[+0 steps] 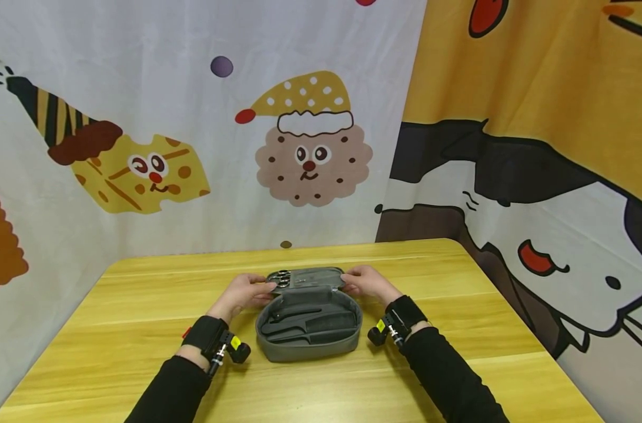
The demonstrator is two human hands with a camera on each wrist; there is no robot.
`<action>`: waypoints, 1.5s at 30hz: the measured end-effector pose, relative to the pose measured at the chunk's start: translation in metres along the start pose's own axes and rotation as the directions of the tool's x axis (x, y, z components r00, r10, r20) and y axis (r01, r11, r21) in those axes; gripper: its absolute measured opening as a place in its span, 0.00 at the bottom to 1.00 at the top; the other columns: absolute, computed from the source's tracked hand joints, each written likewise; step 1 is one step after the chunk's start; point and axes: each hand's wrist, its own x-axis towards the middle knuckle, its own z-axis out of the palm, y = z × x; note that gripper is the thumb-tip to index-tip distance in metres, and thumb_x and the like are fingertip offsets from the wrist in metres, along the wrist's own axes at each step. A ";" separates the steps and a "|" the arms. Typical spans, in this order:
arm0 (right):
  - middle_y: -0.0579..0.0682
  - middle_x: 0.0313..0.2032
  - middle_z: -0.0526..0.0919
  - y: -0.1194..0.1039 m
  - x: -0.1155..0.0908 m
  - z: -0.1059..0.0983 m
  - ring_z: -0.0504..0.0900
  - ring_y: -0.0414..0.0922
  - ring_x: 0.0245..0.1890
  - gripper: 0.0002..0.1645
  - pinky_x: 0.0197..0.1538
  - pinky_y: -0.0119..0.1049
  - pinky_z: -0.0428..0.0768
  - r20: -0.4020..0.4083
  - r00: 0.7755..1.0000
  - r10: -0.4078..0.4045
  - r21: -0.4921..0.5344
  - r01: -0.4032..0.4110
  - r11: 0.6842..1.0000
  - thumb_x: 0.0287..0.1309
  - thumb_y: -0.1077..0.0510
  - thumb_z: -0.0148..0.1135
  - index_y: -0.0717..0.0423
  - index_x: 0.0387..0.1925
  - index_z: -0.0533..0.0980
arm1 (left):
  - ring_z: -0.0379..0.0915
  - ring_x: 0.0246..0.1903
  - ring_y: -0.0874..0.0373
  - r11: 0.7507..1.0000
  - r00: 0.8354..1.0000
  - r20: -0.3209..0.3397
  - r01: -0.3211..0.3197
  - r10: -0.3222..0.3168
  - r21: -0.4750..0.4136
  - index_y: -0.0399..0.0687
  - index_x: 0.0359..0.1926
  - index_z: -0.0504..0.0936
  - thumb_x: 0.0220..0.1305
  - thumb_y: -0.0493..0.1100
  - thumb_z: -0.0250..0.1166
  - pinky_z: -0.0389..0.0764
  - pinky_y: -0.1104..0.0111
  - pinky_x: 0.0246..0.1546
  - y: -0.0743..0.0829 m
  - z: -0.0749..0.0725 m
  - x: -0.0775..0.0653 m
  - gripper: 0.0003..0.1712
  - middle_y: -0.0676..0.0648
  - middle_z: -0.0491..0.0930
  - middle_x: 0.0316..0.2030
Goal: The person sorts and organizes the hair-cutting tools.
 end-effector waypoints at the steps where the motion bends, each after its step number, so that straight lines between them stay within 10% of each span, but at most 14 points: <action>1: 0.55 0.38 0.85 0.000 0.000 0.000 0.84 0.45 0.36 0.21 0.39 0.36 0.82 -0.003 1.000 -0.005 0.004 0.005 1.000 0.72 0.57 0.56 0.71 0.55 0.77 | 0.79 0.48 0.39 1.000 1.000 -0.004 0.001 -0.001 -0.008 0.17 0.68 0.55 0.69 0.36 0.62 0.81 0.57 0.49 0.000 0.001 0.000 0.37 0.21 0.66 0.61; 17: 0.67 0.47 0.81 0.000 0.000 0.006 0.85 0.49 0.40 0.21 0.50 0.46 0.82 -0.128 0.986 -0.103 0.255 0.133 0.958 0.68 0.69 0.57 0.77 0.59 0.70 | 0.82 0.27 0.57 0.997 0.990 -0.124 -0.072 0.067 -0.038 0.19 0.68 0.58 0.62 0.29 0.66 0.85 0.63 0.37 0.004 0.011 0.001 0.38 0.35 0.83 0.38; 38: 0.63 0.41 0.84 -0.015 -0.013 0.005 0.81 0.41 0.35 0.20 0.51 0.55 0.80 -0.266 0.940 -0.213 0.290 0.289 0.912 0.62 0.73 0.62 0.77 0.55 0.73 | 0.78 0.25 0.58 0.970 0.928 -0.284 -0.218 0.240 0.108 0.26 0.48 0.74 0.55 0.26 0.71 0.85 0.60 0.34 0.007 0.022 -0.002 0.20 0.43 0.73 0.31; 45: 0.56 0.36 0.83 -0.008 -0.010 0.007 0.79 0.40 0.33 0.16 0.40 0.31 0.82 -0.330 0.915 -0.230 0.271 0.326 0.906 0.59 0.75 0.63 0.76 0.49 0.75 | 0.79 0.26 0.57 0.949 0.913 -0.268 -0.276 0.309 0.153 0.29 0.44 0.76 0.53 0.25 0.72 0.85 0.63 0.31 0.007 0.022 -0.003 0.18 0.42 0.76 0.28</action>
